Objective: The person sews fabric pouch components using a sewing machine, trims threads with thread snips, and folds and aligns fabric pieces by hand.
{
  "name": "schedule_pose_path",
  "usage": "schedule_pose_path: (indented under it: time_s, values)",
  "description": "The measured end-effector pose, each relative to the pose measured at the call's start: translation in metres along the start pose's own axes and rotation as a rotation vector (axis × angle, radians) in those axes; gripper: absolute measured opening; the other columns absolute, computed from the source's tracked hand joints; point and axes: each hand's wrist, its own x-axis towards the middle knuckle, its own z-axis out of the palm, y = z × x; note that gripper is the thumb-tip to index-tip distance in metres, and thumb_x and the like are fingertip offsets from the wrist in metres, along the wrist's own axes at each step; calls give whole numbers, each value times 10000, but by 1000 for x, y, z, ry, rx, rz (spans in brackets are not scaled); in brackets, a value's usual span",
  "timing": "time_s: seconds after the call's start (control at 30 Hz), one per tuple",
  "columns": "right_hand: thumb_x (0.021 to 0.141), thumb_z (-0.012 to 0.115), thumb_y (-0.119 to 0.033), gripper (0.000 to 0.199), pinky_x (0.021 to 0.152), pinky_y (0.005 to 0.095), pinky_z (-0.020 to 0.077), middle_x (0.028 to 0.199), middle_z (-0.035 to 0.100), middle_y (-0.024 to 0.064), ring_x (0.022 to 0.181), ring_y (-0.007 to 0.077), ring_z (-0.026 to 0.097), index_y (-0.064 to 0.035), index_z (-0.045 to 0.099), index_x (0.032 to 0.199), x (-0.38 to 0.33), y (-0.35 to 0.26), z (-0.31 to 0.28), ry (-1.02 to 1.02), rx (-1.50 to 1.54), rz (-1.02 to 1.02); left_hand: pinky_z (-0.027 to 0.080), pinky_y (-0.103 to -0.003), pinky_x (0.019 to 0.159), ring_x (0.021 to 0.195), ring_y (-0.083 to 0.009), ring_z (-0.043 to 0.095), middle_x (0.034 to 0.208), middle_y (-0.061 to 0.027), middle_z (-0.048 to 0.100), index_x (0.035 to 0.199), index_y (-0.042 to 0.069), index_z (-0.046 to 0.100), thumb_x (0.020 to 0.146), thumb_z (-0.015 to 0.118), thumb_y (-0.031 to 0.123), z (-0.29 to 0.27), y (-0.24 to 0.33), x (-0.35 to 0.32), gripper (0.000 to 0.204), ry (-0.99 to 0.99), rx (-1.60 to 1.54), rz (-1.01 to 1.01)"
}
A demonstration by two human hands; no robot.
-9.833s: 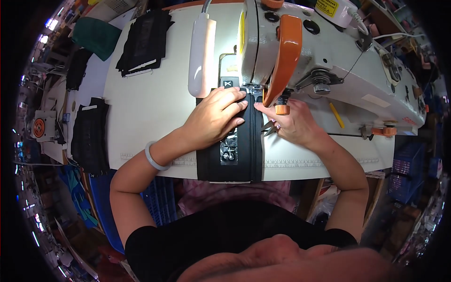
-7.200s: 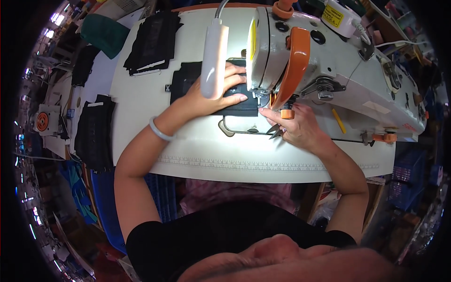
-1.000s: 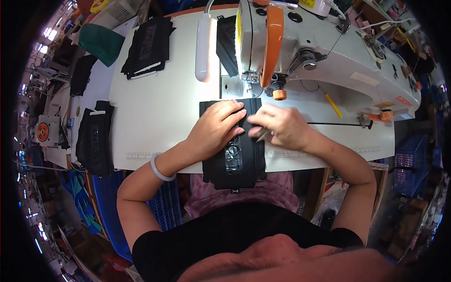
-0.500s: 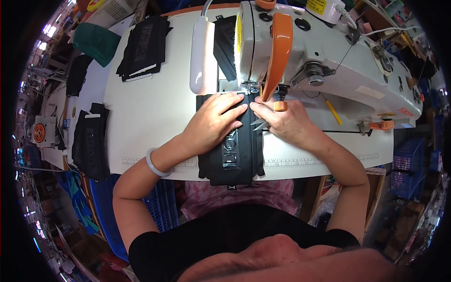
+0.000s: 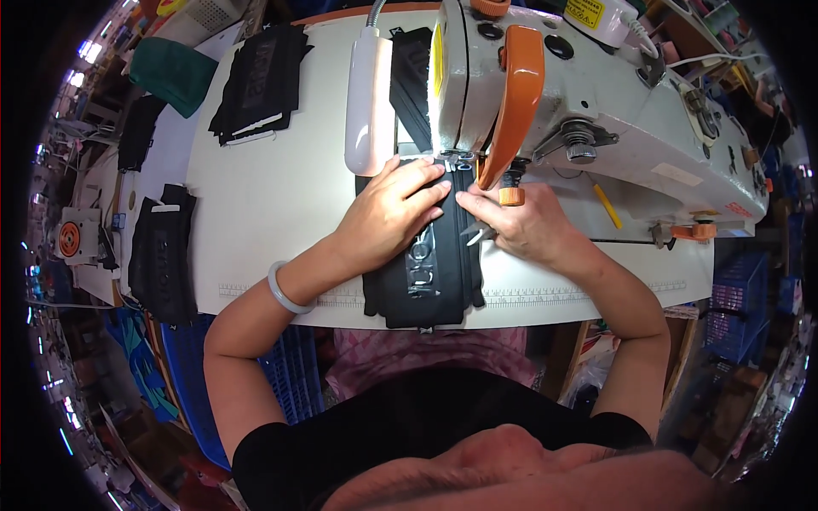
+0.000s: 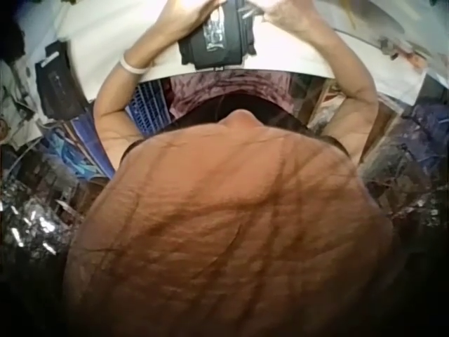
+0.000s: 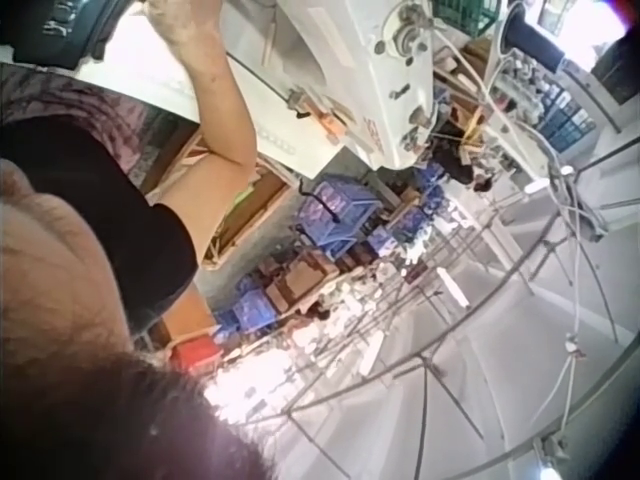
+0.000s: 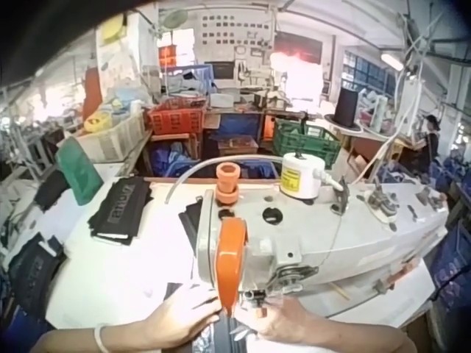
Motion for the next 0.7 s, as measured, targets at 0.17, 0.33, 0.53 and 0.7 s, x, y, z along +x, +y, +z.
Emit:
schedule_pose_path:
  time_s: [0.17,0.33,0.53,0.7]
  values:
    - [751,692,-15,434,680,379,583,984,688,93,823,266,706,-115,718,1173,-3,2,4,-4,-17,-8,433,-538,1058,1258,-318,585,1264,-143,636,1162,25,697,881,734,161,3,-20,11,314,32,-33,4]
    - [803,666,-98,406,639,391,569,909,628,85,793,253,679,-116,682,1208,-3,8,4,-22,-87,-10,465,-503,997,1220,-316,605,1230,-137,654,1125,19,705,870,747,161,1,-43,27,295,42,46,65]
    - [896,693,-205,328,774,437,564,996,719,113,877,334,695,-152,710,1220,6,1,-33,-294,11,349,461,-479,989,1142,-314,636,1220,-128,669,1157,24,681,877,752,207,-8,-64,44,341,25,-68,-1]
    - [942,666,-351,554,1052,428,436,1307,600,162,1219,327,575,-115,525,1424,19,33,-38,-640,-3,564,410,-510,993,1184,-380,515,1222,-213,587,1298,69,603,809,748,570,4,-161,95,714,115,260,-553]
